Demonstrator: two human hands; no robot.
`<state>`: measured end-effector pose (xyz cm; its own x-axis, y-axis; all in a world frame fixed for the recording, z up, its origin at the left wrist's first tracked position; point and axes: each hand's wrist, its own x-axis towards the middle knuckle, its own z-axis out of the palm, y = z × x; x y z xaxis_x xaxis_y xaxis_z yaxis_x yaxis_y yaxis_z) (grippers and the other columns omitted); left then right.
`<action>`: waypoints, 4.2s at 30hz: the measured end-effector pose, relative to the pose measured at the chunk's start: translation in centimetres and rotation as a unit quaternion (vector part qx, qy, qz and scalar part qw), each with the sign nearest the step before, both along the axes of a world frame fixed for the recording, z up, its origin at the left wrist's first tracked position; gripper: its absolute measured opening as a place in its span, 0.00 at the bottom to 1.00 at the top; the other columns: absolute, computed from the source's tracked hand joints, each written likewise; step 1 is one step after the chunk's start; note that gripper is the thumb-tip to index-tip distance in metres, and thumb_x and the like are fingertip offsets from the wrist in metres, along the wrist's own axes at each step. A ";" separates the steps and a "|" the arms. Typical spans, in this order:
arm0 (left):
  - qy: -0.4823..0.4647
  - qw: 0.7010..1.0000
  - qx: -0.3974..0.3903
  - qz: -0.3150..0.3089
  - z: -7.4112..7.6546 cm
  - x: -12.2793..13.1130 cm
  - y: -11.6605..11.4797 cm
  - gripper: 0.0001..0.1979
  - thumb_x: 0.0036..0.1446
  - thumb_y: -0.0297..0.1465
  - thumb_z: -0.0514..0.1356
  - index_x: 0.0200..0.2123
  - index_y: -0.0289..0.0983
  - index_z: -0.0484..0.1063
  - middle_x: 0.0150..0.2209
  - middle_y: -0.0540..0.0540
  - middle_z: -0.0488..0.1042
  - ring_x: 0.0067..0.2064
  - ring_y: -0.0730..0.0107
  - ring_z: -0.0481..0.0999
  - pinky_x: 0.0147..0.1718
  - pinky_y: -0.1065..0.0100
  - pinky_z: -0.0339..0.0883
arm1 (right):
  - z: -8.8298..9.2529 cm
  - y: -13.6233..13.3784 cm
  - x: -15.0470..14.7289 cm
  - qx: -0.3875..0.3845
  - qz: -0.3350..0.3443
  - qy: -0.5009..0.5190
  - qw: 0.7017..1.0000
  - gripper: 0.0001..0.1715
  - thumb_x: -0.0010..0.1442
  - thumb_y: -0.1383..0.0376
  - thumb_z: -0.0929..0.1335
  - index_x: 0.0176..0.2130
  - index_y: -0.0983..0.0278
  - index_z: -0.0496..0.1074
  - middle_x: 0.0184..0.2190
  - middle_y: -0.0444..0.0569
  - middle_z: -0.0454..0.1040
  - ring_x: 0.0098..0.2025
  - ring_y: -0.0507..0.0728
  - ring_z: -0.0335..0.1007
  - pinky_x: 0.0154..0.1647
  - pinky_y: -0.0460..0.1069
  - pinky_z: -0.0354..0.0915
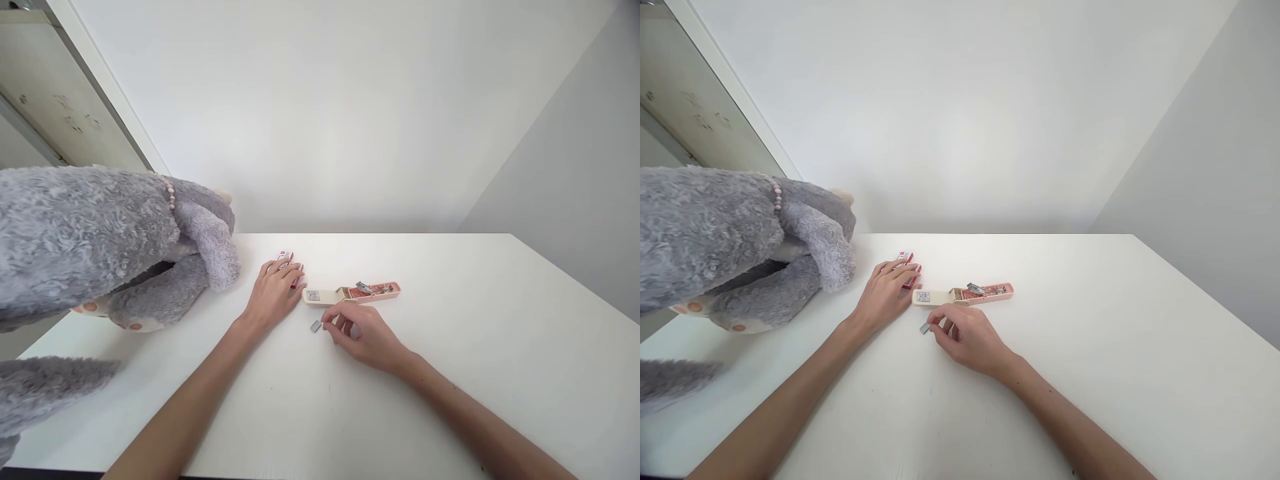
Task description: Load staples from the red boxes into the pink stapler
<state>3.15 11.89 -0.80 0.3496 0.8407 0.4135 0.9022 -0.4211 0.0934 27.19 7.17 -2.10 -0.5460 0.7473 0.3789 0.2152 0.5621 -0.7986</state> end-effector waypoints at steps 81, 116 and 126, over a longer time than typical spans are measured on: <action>-0.096 0.995 0.025 -0.018 -0.4 1.5 -0.6 0.15 0.69 0.26 0.48 0.48 0.40 0.73 0.47 0.45 0.80 0.53 0.54 0.73 0.53 0.52 0.64 | -1.0 2.9 2.2 0.112 -0.301 -0.055 0.945 0.16 0.74 0.54 0.62 0.46 0.56 0.77 0.38 0.50 0.73 0.41 0.60 0.69 0.43 0.55 0.67; -0.106 0.994 0.017 -0.021 -0.3 1.8 -0.8 0.13 0.69 0.25 0.49 0.48 0.40 0.73 0.46 0.46 0.80 0.52 0.57 0.73 0.55 0.54 0.64 | -1.3 2.7 2.0 0.111 -0.291 -0.084 0.947 0.15 0.74 0.55 0.62 0.47 0.55 0.76 0.39 0.49 0.74 0.42 0.60 0.71 0.48 0.56 0.67; -0.107 0.994 0.017 -0.024 -0.4 1.8 -0.7 0.13 0.70 0.26 0.49 0.48 0.39 0.72 0.46 0.46 0.80 0.52 0.57 0.73 0.55 0.53 0.64 | -1.3 2.7 2.0 0.095 -0.278 -0.083 0.952 0.15 0.74 0.55 0.62 0.46 0.54 0.77 0.40 0.49 0.75 0.42 0.61 0.71 0.48 0.58 0.67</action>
